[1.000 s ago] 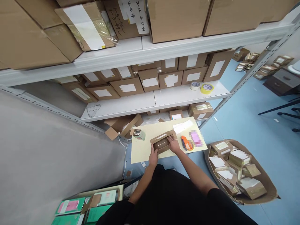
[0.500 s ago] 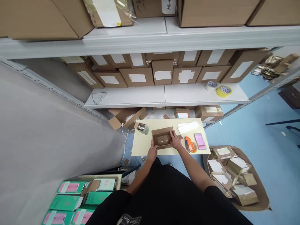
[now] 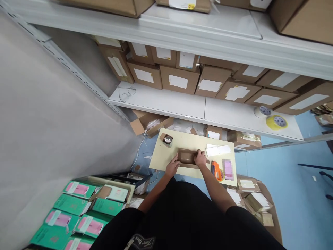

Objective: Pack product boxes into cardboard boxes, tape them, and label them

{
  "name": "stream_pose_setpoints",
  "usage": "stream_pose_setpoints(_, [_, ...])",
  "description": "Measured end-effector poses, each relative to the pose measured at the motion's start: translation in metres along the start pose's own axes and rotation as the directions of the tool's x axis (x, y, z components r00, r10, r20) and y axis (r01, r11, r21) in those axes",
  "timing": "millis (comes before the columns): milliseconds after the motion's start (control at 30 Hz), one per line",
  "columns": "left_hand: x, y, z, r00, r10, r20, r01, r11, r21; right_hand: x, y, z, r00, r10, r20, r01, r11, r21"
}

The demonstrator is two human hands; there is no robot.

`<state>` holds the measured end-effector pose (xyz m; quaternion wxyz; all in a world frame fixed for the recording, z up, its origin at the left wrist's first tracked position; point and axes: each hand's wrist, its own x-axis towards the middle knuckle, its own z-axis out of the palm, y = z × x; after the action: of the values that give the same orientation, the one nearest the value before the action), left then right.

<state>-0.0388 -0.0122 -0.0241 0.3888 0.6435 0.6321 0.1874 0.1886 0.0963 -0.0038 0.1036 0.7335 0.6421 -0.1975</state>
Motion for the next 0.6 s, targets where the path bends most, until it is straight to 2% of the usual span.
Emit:
stream_pose_setpoints(233, [0.015, 0.000, -0.015, 1.000, 0.030, -0.005, -0.030, 0.999, -0.009, 0.016, -0.008, -0.014, 1.000, -0.003, 0.002, 0.003, 1.000, 0.028])
stream_pose_setpoints(367, [0.015, 0.004, -0.020, 1.000, 0.014, -0.003, -0.014, 1.000, -0.004, 0.008, -0.001, -0.008, 0.999, -0.022, -0.029, 0.026, 0.991, 0.130])
stream_pose_setpoints(467, [0.004, 0.011, -0.014, 0.999, -0.034, -0.025, 0.034, 0.999, 0.026, -0.006, 0.011, 0.003, 0.995, -0.092, -0.048, 0.101, 0.965, 0.243])
stream_pose_setpoints(600, [-0.026, 0.027, 0.011, 0.989, -0.105, -0.108, 0.112, 0.992, 0.055, -0.027, 0.032, 0.012, 0.974, -0.186, -0.133, 0.216, 0.938, 0.271])
